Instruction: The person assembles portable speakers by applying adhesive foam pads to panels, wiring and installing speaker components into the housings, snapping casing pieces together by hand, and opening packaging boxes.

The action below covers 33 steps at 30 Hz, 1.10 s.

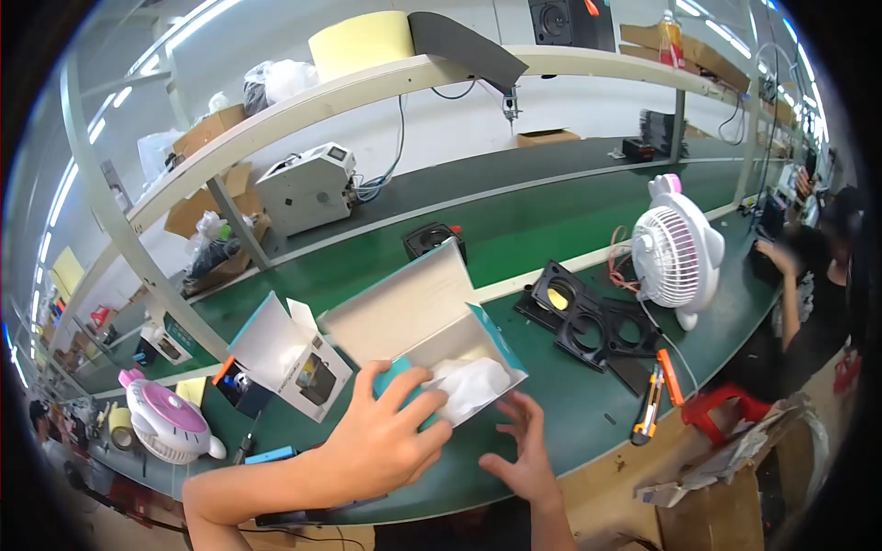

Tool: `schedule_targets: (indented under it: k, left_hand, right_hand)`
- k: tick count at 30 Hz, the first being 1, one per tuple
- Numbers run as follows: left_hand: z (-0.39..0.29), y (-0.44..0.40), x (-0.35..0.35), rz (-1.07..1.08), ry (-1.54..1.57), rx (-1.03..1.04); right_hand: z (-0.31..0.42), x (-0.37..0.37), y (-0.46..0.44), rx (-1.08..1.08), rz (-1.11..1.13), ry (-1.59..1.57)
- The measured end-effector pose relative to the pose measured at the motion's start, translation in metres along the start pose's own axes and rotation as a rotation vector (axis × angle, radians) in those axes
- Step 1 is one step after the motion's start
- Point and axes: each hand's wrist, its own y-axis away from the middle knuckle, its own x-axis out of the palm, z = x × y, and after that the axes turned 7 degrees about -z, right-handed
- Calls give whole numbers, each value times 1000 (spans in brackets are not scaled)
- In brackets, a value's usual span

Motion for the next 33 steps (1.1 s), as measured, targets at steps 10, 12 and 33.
schedule_targets:
  k: [10,12,33]
  left_hand:
    - [17,63,-5,-137,278,278]
    - [35,77,-2,-219,216,345]
    - [228,180,-14,-106,1072,-1336]
  right_hand:
    - [39,-13,-46,6,543,17]
    - [55,1,-55,51,540,-53]
    - [-125,155,-206,560,1096,-584]
